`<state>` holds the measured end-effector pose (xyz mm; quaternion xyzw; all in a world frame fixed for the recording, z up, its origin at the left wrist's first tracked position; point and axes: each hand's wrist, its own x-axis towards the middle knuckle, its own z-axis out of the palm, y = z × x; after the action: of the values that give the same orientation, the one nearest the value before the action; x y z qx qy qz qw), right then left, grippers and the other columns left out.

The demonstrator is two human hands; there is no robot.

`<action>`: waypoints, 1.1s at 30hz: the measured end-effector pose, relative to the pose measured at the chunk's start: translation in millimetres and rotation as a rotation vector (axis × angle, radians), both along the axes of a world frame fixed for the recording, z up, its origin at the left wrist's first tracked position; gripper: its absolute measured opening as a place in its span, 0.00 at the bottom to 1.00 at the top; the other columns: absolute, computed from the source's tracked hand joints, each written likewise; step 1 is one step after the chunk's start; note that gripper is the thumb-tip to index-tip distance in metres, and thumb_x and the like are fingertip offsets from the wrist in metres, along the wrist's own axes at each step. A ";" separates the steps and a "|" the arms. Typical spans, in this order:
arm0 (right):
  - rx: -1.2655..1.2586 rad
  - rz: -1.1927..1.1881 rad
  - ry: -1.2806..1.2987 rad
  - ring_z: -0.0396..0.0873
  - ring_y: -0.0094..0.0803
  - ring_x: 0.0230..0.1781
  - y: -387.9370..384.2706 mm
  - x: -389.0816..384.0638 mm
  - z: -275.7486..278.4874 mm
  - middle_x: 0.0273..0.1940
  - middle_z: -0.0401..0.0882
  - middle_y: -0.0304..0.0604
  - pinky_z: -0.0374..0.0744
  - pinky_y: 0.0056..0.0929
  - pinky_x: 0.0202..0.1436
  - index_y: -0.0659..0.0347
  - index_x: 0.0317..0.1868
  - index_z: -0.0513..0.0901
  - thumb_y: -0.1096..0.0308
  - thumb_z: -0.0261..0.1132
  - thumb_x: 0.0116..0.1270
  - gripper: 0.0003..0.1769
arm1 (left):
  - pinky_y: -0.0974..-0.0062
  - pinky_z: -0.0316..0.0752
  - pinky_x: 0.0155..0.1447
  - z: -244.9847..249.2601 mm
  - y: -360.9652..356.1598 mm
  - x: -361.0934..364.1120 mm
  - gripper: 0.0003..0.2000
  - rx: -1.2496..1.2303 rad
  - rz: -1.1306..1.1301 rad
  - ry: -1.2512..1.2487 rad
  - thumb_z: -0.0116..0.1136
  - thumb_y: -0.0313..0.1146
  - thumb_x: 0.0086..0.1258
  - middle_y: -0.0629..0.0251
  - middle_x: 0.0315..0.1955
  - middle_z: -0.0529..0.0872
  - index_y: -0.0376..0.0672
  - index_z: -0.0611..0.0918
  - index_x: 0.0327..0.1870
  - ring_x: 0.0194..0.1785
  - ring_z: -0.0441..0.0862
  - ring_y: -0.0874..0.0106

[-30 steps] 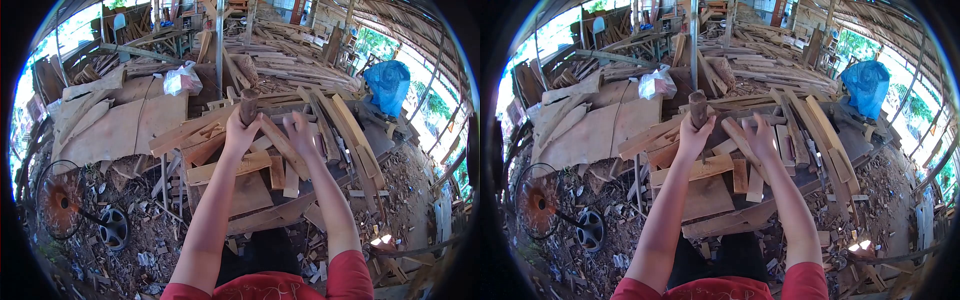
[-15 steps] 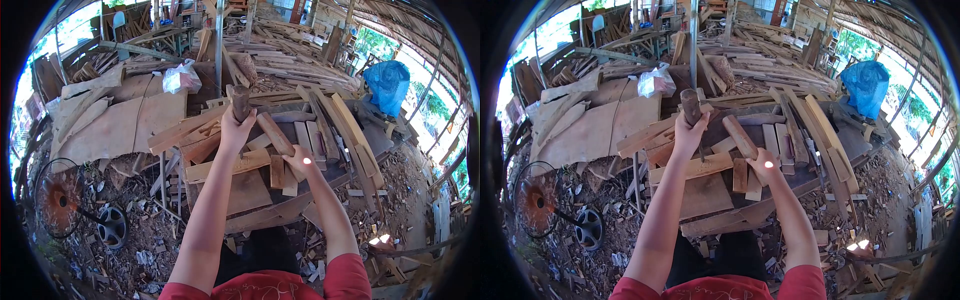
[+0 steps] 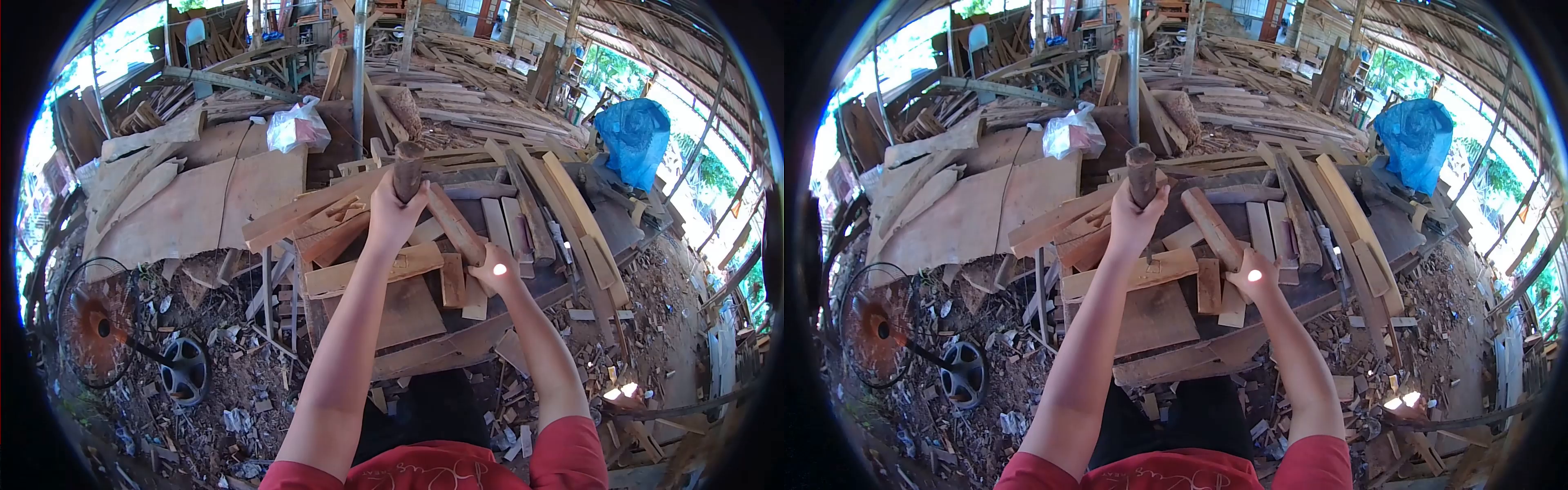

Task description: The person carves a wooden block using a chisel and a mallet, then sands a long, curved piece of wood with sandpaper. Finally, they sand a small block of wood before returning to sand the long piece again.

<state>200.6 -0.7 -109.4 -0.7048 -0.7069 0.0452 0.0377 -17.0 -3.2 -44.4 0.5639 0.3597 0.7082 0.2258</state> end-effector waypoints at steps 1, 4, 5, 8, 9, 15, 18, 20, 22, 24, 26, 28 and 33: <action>0.054 0.013 0.015 0.75 0.42 0.52 4.6 3.1 -8.3 0.48 0.78 0.49 0.61 0.47 0.61 0.60 0.52 0.71 0.50 0.68 0.48 0.33 | 0.84 0.65 0.31 0.2 -1.0 1.2 0.07 -0.012 0.011 0.035 0.60 0.28 0.61 0.74 0.21 0.76 0.37 0.76 0.34 0.25 0.68 0.85; 0.146 0.032 -0.005 0.77 0.45 0.47 9.4 11.1 -11.9 0.43 0.79 0.51 0.74 0.40 0.51 0.61 0.49 0.71 0.52 0.68 0.48 0.32 | 0.80 0.69 0.35 3.4 -3.1 3.6 0.09 -0.020 0.016 0.085 0.61 0.30 0.59 0.66 0.22 0.78 0.36 0.75 0.36 0.27 0.71 0.81; 0.180 0.040 -0.040 0.78 0.47 0.44 9.9 13.9 -10.9 0.40 0.80 0.50 0.75 0.40 0.49 0.61 0.49 0.71 0.52 0.68 0.48 0.31 | 0.77 0.71 0.36 4.1 -4.5 4.1 0.12 -0.021 0.010 0.100 0.61 0.32 0.58 0.59 0.23 0.79 0.34 0.75 0.37 0.28 0.74 0.77; 0.216 0.121 -0.081 0.79 0.46 0.41 0.5 24.3 23.9 0.41 0.79 0.51 0.77 0.40 0.43 0.60 0.46 0.71 0.55 0.67 0.51 0.25 | 0.82 0.67 0.37 6.4 -9.2 5.2 0.08 -0.034 -0.012 0.100 0.60 0.28 0.60 0.72 0.25 0.76 0.37 0.75 0.37 0.31 0.69 0.82; 0.290 0.120 0.023 0.80 0.44 0.40 -3.0 26.6 40.2 0.39 0.79 0.51 0.77 0.39 0.42 0.60 0.46 0.71 0.57 0.67 0.51 0.25 | 0.82 0.67 0.37 8.0 -9.3 5.8 0.08 -0.028 -0.005 0.098 0.60 0.28 0.60 0.72 0.25 0.76 0.37 0.75 0.37 0.31 0.69 0.82; 0.787 0.264 0.875 0.77 0.33 0.30 -28.8 12.2 131.2 0.31 0.77 0.42 0.76 0.30 0.35 0.67 0.41 0.70 0.65 0.70 0.49 0.23 | 0.75 0.71 0.37 5.2 -2.9 7.2 0.13 -0.050 -0.024 0.055 0.61 0.33 0.59 0.57 0.24 0.80 0.34 0.74 0.37 0.28 0.75 0.75; 0.305 0.424 1.176 0.79 0.38 0.33 -51.4 15.4 157.8 0.32 0.79 0.46 0.76 0.33 0.39 0.70 0.47 0.70 0.64 0.71 0.47 0.29 | 0.75 0.71 0.37 9.3 -8.2 7.5 0.12 -0.062 -0.013 0.085 0.61 0.33 0.59 0.58 0.24 0.80 0.34 0.74 0.37 0.29 0.75 0.75; 0.298 0.487 0.750 0.79 0.38 0.35 -64.1 9.1 170.3 0.33 0.79 0.47 0.76 0.34 0.41 0.69 0.48 0.71 0.64 0.71 0.46 0.30 | 0.76 0.71 0.37 4.5 1.1 6.6 0.12 0.008 -0.013 0.036 0.61 0.32 0.59 0.60 0.24 0.80 0.34 0.74 0.37 0.28 0.75 0.75; 0.303 0.495 0.262 0.79 0.36 0.37 -78.8 7.0 193.3 0.35 0.80 0.49 0.75 0.34 0.43 0.68 0.47 0.74 0.62 0.73 0.43 0.31 | 0.76 0.71 0.37 -3.1 6.8 1.8 0.11 0.086 -0.016 -0.003 0.61 0.31 0.59 0.62 0.23 0.79 0.34 0.75 0.37 0.28 0.74 0.75; 0.498 0.448 0.372 0.79 0.36 0.37 -79.0 9.8 203.0 0.34 0.80 0.48 0.75 0.34 0.43 0.68 0.46 0.74 0.61 0.73 0.44 0.30 | 0.78 0.69 0.33 -2.3 8.3 -10.9 0.08 0.003 -0.049 -0.039 0.60 0.29 0.59 0.68 0.21 0.78 0.36 0.75 0.35 0.26 0.72 0.78; 0.735 0.235 0.729 0.78 0.35 0.37 -70.9 10.9 205.1 0.34 0.79 0.47 0.75 0.34 0.44 0.68 0.45 0.73 0.61 0.72 0.46 0.29 | 0.80 0.68 0.32 -0.9 3.6 -20.5 0.07 -0.027 -0.050 -0.078 0.59 0.28 0.60 0.70 0.20 0.77 0.37 0.75 0.34 0.25 0.71 0.80; 0.765 0.283 1.093 0.78 0.35 0.35 -57.4 4.0 203.4 0.34 0.79 0.46 0.75 0.34 0.43 0.68 0.46 0.73 0.61 0.72 0.46 0.29 | 0.84 0.65 0.29 2.3 -2.8 -26.6 0.05 -0.063 -0.049 -0.120 0.58 0.26 0.61 0.73 0.19 0.75 0.38 0.74 0.32 0.23 0.69 0.85; 0.750 0.600 0.477 0.78 0.36 0.27 -51.8 -8.0 179.9 0.29 0.78 0.45 0.77 0.34 0.37 0.69 0.45 0.73 0.61 0.71 0.45 0.29 | 0.83 0.66 0.29 -1.2 -1.0 -22.9 0.06 -0.016 -0.027 -0.114 0.58 0.27 0.61 0.72 0.20 0.76 0.39 0.73 0.30 0.23 0.70 0.83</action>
<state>192.5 -52.6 70.5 -0.3803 -0.8167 -0.0430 0.4319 -39.9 -4.2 -45.7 0.5256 0.3441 0.7333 0.2599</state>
